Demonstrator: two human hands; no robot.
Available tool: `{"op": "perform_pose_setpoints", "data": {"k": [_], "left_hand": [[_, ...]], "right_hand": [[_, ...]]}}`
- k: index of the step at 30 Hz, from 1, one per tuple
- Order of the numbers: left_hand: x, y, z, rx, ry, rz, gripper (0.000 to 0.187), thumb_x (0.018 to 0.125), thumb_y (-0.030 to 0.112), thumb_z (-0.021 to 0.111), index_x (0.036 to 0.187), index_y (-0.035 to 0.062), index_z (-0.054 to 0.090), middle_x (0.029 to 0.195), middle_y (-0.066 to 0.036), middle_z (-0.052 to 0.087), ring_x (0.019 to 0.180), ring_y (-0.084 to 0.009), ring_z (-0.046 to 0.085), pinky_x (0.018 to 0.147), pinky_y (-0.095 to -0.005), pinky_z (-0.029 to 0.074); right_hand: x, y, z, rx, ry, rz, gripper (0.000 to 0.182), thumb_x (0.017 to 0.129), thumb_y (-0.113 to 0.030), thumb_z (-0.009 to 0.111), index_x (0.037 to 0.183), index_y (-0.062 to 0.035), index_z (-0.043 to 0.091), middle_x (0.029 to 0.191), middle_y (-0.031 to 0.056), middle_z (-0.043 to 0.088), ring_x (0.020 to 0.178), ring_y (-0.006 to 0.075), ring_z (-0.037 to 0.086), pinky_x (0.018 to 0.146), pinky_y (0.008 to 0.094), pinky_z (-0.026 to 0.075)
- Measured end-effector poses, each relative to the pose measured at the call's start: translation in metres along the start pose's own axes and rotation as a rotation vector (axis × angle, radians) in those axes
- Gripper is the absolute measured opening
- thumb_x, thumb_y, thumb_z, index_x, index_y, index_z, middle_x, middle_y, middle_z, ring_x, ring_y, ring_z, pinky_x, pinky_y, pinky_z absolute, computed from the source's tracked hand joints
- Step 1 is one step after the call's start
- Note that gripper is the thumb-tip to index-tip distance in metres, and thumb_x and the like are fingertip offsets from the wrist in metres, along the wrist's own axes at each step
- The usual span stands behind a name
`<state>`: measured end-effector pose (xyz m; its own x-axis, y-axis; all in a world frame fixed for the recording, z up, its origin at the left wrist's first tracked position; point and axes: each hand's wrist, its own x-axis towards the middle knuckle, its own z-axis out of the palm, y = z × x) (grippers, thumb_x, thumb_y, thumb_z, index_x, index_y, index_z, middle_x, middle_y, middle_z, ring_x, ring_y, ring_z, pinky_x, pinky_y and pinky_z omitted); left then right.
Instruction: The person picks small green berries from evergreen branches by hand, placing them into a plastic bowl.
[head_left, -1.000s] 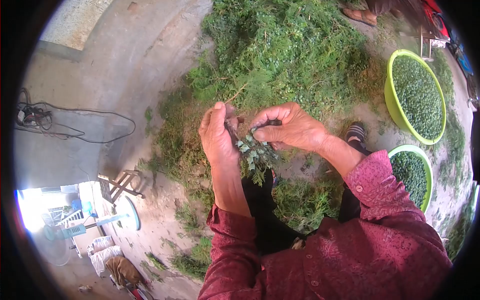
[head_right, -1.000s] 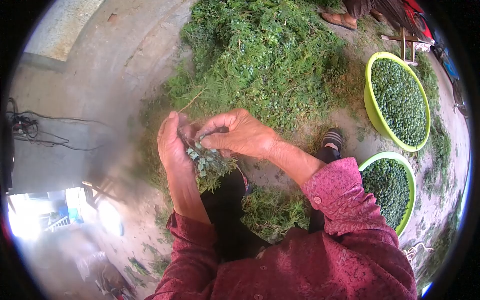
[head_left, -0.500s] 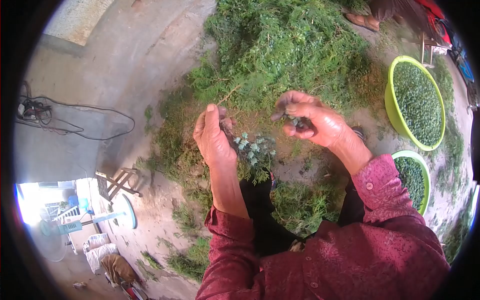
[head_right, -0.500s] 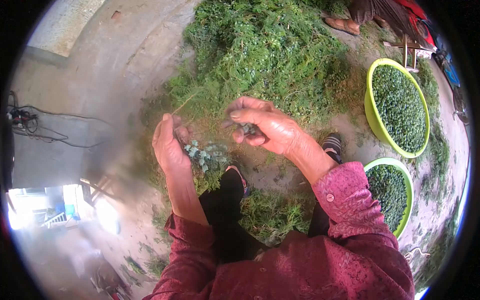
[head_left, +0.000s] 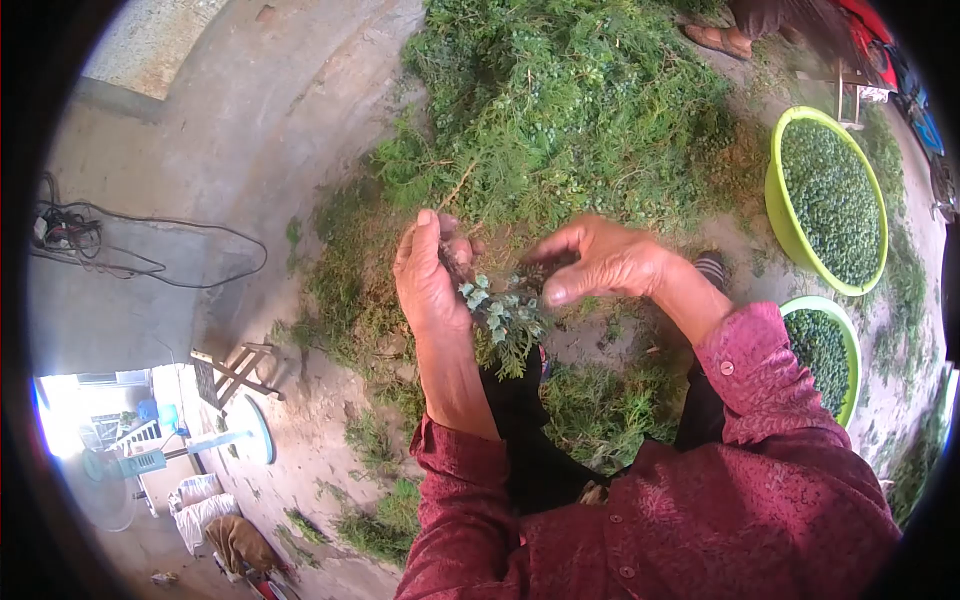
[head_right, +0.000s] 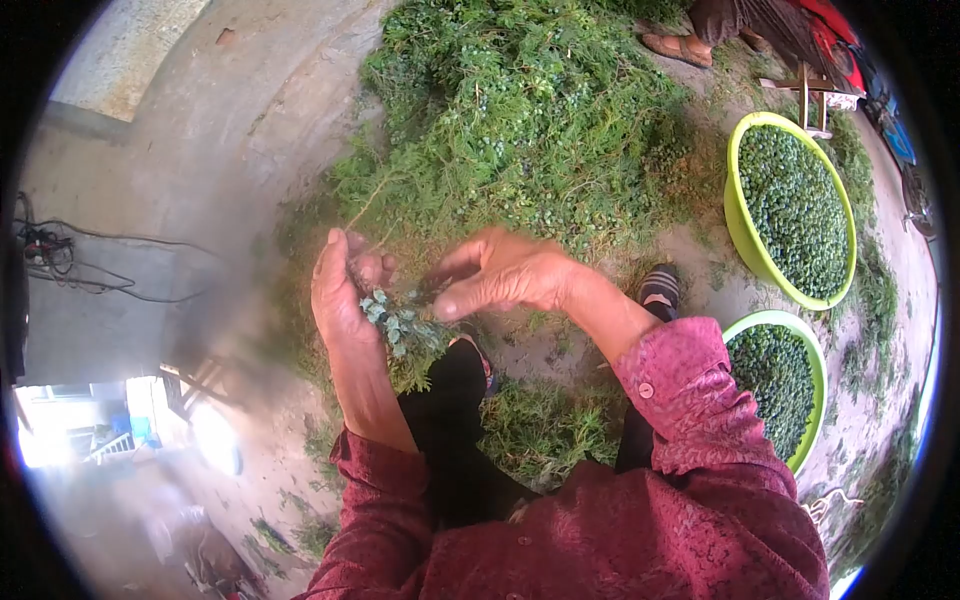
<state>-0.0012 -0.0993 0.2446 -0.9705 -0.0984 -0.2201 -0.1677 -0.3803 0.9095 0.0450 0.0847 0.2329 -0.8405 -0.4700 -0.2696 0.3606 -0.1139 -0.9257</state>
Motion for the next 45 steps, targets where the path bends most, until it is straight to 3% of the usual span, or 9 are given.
{"op": "perform_pose_setpoints", "data": {"k": [5,10,15,18,23,27,34,36,45], "left_hand": [[-0.002,-0.003,0.003,-0.043,0.023,-0.005,0.028,0.08,0.031,0.062,0.078,0.004,0.055,0.056,-0.001,0.049,0.043,-0.0111,0.043,0.049,-0.0269,0.043],[-0.009,-0.011,0.009,-0.239,-0.201,-0.207,0.035,0.08,0.037,0.06,0.094,0.0056,0.053,0.067,0.001,0.052,0.058,-0.0119,0.048,0.06,-0.0265,0.043],[-0.008,-0.023,-0.001,-0.271,-0.413,-0.318,0.047,0.077,0.022,0.065,0.116,0.0032,0.048,0.091,-0.003,0.058,0.075,-0.0097,0.053,0.071,-0.0267,0.046],[-0.011,-0.025,0.003,-0.434,-0.34,-0.366,0.048,0.076,0.021,0.065,0.117,0.003,0.047,0.088,-0.002,0.059,0.075,-0.0103,0.053,0.072,-0.0281,0.046],[-0.005,-0.027,-0.002,-0.243,-0.341,-0.246,0.016,0.077,0.019,0.065,0.086,0.006,0.063,0.087,-0.003,0.062,0.073,-0.0101,0.052,0.064,-0.0226,0.037],[-0.004,-0.021,-0.002,-0.198,-0.28,-0.207,0.009,0.075,0.015,0.068,0.077,0.0083,0.061,0.081,-0.003,0.064,0.064,-0.0089,0.052,0.06,-0.0229,0.039],[0.001,-0.005,-0.01,-0.119,-0.062,-0.011,0.012,0.074,0.012,0.068,0.079,0.005,0.06,0.075,-0.005,0.063,0.059,-0.0094,0.053,0.055,-0.0214,0.041],[-0.001,-0.004,-0.011,-0.125,-0.092,-0.01,0.012,0.074,0.012,0.068,0.078,0.0047,0.059,0.076,-0.005,0.063,0.062,-0.01,0.055,0.056,-0.0228,0.043],[0.016,0.008,-0.038,-0.173,-0.008,0.019,0.015,0.077,0.015,0.065,0.082,0.0025,0.058,0.071,-0.006,0.059,0.058,-0.0162,0.056,0.056,-0.0329,0.051]], "right_hand": [[0.001,0.0,0.012,0.162,-0.015,0.067,0.051,0.068,-0.028,0.074,0.107,-0.0013,0.055,0.075,0.0018,0.06,0.05,0.0046,0.045,0.04,0.0175,0.031],[0.008,0.011,0.001,0.519,0.008,-0.017,0.034,0.073,-0.023,0.07,0.097,-0.002,0.059,0.07,0.0008,0.057,0.045,0.0029,0.039,0.034,0.0185,0.023],[0.005,0.003,-0.001,0.604,0.214,-0.068,0.018,0.079,-0.021,0.061,0.084,-0.004,0.06,0.066,-0.0001,0.056,0.04,0.0037,0.034,0.035,0.0187,0.022],[0.006,0.005,-0.001,0.649,0.274,-0.096,0.016,0.08,-0.019,0.059,0.085,-0.0039,0.06,0.066,0.0,0.056,0.04,0.0044,0.034,0.035,0.0179,0.025],[0.004,-0.002,0.003,0.583,0.3,-0.054,0.016,0.081,-0.019,0.059,0.086,-0.0039,0.061,0.069,0.0024,0.058,0.043,0.0049,0.04,0.035,0.0178,0.027],[0.004,-0.004,0.01,0.637,0.344,-0.058,0.017,0.08,-0.018,0.059,0.087,-0.0029,0.06,0.071,0.0039,0.059,0.045,0.0052,0.043,0.035,0.0176,0.027],[0.003,0.006,0.019,0.601,0.165,0.144,0.015,0.079,-0.017,0.057,0.077,-0.0015,0.055,0.058,0.0039,0.047,0.038,0.0055,0.033,0.032,0.0202,0.021],[0.002,0.01,0.017,0.609,-0.05,0.169,0.018,0.079,-0.015,0.056,0.077,0.0033,0.056,0.065,0.0101,0.053,0.036,0.0092,0.034,0.032,0.0197,0.023],[-0.013,0.019,0.005,0.566,-0.206,0.058,0.022,0.08,-0.019,0.054,0.084,0.0026,0.058,0.06,0.0075,0.052,0.038,0.0075,0.037,0.031,0.0184,0.021]]}}
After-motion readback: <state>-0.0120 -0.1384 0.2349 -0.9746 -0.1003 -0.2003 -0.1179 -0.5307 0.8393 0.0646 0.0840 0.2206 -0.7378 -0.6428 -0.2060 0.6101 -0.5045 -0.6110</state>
